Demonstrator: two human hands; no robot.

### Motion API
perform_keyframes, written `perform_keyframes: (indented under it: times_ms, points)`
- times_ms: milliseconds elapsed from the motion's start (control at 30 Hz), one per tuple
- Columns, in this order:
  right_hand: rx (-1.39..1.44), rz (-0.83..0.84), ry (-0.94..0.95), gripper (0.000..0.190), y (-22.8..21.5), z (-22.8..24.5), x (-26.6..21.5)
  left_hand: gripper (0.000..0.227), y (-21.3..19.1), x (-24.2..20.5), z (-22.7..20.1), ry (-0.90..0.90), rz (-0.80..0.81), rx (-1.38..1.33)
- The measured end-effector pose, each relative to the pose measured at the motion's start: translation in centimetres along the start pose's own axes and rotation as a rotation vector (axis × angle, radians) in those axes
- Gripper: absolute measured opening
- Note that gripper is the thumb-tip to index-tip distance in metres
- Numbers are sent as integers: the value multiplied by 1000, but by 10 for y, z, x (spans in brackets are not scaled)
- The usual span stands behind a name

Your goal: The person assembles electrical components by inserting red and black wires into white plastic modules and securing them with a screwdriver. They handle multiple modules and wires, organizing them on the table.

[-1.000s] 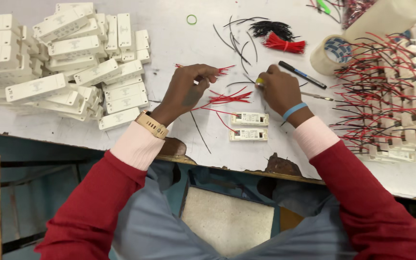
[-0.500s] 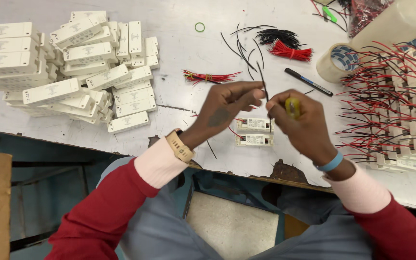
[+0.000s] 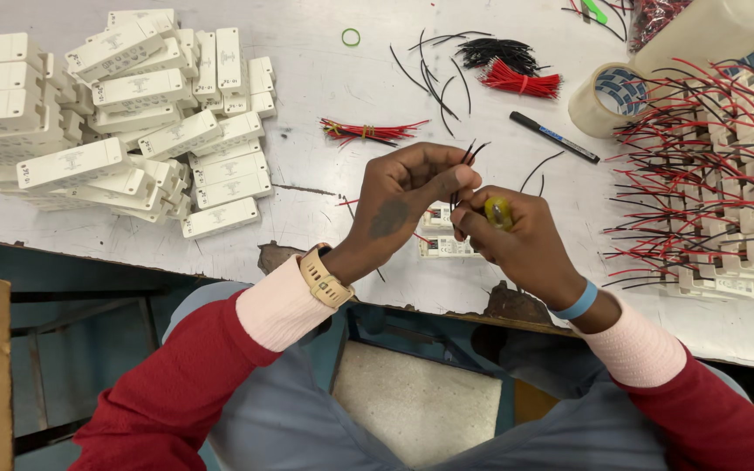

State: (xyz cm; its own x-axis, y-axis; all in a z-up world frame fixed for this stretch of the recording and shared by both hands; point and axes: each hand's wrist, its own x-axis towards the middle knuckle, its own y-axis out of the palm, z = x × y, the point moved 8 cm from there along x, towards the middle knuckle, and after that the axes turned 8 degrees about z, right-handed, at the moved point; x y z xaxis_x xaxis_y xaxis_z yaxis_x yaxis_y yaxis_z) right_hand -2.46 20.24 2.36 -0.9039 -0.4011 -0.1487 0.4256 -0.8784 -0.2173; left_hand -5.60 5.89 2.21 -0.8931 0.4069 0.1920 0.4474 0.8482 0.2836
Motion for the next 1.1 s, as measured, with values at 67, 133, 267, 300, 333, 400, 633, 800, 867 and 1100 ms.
perform_keyframes:
  times_ms: [67, 133, 267, 300, 333, 400, 633, 800, 867, 1100]
  points:
    - [26, 1, 44, 12, 2, -5, 0, 24, 3, -2, -7, 29, -9, -20]
    - [-20, -15, 48, 12, -3, -5, 0, 24, 4, -3, -16, 69, -14, -48]
    - [1, -174, -115, 23, -48, 8, -10, 17, 0, -18, -34, 125, 16, 309]
    - [-190, -160, -384, 34, -60, 31, -20, 14, 0, -24, -37, 182, 60, 485]
    - [-354, -186, -470, 18, -73, 39, -24, 12, 1, -26, -41, 249, 113, 665]
    - [255, -52, -535, 42, -89, 29, -19, 11, -1, -28, -28, 202, 193, 823]
    - [357, 25, -627, 55, -27, 31, 33, 10, -17, -27, 20, -27, 201, 1186]
    - [398, -18, -562, 63, -10, 42, 43, 12, -26, -19, 35, -62, 132, 1134]
    - [388, -26, -554, 63, -12, 43, 44, 11, -29, -17, 37, -73, 115, 1093]
    - [371, -29, -568, 62, -11, 34, 45, 12, -31, -14, 44, -137, 76, 1069]
